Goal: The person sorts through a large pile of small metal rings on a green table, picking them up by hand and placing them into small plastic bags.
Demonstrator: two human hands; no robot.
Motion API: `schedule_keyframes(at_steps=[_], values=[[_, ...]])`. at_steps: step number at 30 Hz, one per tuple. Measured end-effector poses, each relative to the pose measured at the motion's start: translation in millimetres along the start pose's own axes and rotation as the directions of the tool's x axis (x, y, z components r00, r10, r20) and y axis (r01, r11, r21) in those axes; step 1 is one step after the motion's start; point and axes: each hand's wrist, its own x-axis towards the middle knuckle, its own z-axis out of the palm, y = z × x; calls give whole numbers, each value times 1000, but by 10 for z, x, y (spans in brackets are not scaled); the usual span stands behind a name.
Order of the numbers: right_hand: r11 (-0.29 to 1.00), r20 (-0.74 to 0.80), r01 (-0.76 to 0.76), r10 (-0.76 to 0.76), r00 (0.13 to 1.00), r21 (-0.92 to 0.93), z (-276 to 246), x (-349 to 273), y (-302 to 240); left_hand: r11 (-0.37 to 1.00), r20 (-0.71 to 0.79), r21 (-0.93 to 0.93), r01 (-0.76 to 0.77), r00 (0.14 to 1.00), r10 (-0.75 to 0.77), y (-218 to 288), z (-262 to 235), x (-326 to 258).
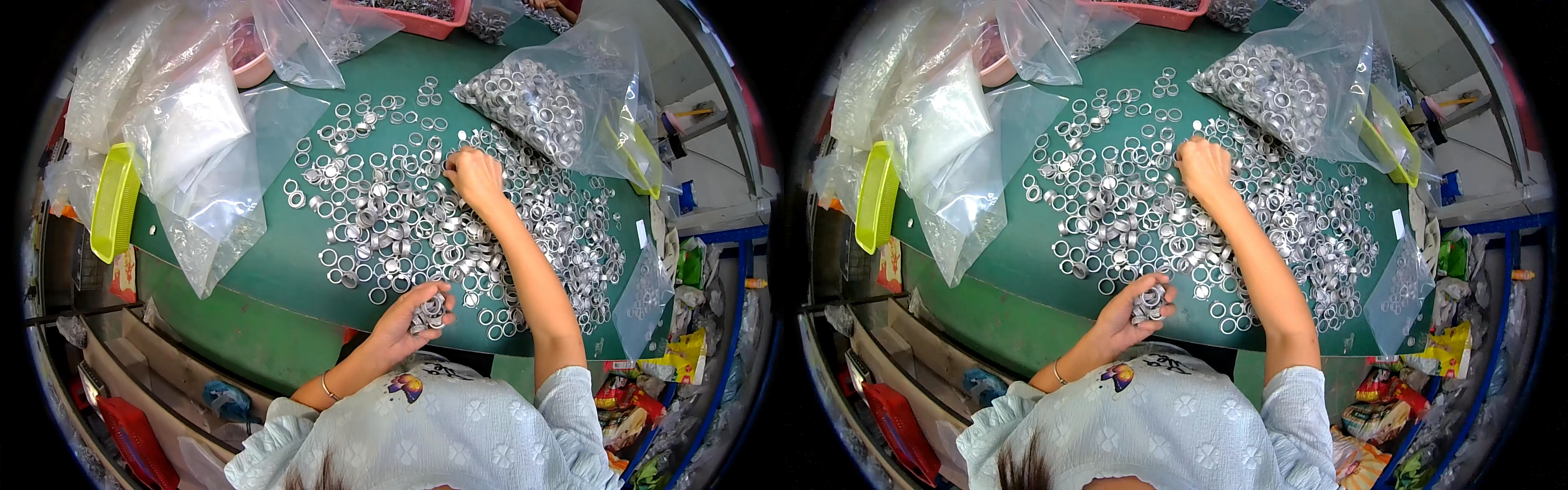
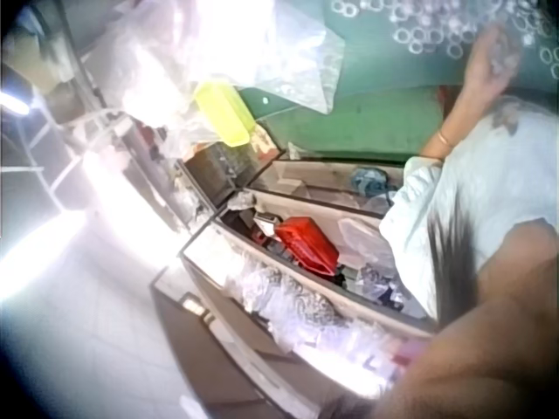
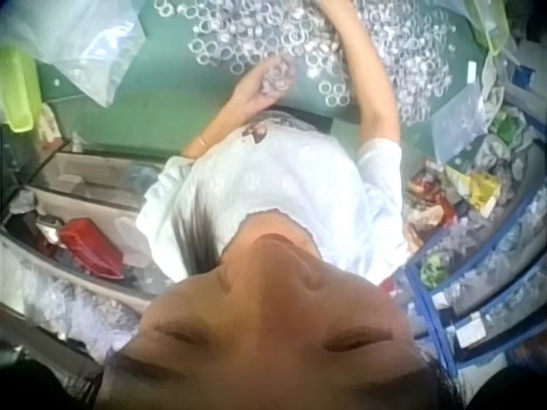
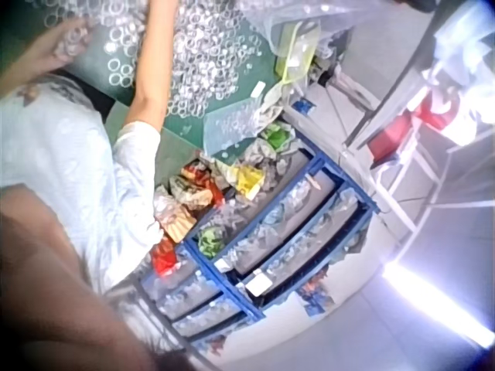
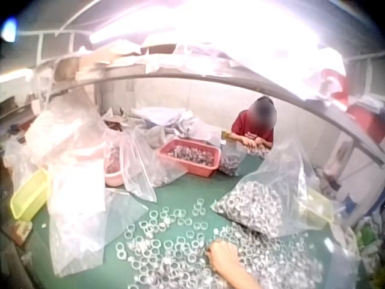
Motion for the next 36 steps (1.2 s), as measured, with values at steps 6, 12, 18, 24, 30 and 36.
schedule_keyframes(at_steps=[6,12,18,24,30,36], values=[[484,129,-200,177,976,852,-219,-347,46,999,22,13,-36,999,36,46,-45,-31],[-88,440,-432,232,868,898,-594,-923,-158,997,58,40,-60,997,57,38,-25,10],[63,340,-365,247,907,929,-780,-1185,-223,996,67,68,-59,996,54,14,36,15],[582,29,-141,197,980,801,-788,-1273,-279,993,59,105,-48,997,42,-33,51,22],[822,96,-139,102,990,553,-537,-1417,-273,995,32,96,-17,999,14,-73,65,7],[-180,498,-466,260,827,867,-565,-1764,15,998,6,50,35,999,-35,-102,-5,11]])
